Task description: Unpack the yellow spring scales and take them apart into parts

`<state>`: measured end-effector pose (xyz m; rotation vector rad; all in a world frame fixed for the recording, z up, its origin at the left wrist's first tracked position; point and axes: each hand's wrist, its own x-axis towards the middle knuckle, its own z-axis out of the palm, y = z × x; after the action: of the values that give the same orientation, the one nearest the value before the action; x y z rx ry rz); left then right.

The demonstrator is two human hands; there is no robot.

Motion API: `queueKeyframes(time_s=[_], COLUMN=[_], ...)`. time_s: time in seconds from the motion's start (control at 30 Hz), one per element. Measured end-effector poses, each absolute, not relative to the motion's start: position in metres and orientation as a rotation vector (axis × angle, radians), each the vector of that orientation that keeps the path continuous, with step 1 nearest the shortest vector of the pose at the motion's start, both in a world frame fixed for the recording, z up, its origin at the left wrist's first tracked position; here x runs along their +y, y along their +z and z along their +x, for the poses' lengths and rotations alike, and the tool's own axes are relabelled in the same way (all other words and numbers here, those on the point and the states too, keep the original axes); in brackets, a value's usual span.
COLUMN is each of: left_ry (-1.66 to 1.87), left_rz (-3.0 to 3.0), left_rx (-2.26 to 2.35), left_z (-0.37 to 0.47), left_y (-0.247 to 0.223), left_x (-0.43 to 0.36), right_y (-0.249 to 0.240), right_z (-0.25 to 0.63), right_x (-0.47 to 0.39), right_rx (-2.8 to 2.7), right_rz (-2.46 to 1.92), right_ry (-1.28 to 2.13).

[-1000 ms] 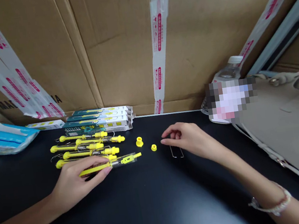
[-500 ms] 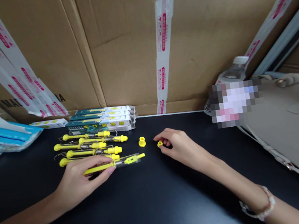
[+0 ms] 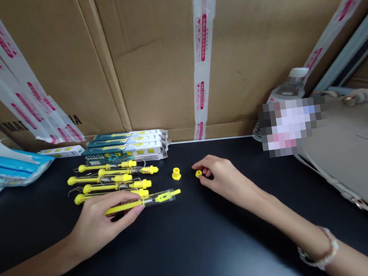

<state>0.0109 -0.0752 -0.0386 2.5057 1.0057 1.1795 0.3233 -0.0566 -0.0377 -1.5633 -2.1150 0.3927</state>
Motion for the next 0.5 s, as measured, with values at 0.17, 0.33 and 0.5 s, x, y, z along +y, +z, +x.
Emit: queueKeyframes(time_s=[0.17, 0.33, 0.5], left_ry=[1.166, 1.171, 1.177], left_rz=[2.504, 2.519, 2.528], left_rx=[1.025, 1.014, 1.009], left_z=[0.0109, 0.0103, 0.0104], left_y=[-0.0382, -0.0385, -0.0384], left_x=[-0.0754, -0.0751, -0.0749], right_y=[-0.0377, -0.0366, -0.0332], right_z=[0.3237, 0.3244, 0.3222], right_x=[-0.0561, -0.0570, -0.0605], right_rx=[-2.115, -2.145, -2.155], right_rz=[-1.556, -1.521, -1.445], right_ry=[0.375, 0.343, 0.303])
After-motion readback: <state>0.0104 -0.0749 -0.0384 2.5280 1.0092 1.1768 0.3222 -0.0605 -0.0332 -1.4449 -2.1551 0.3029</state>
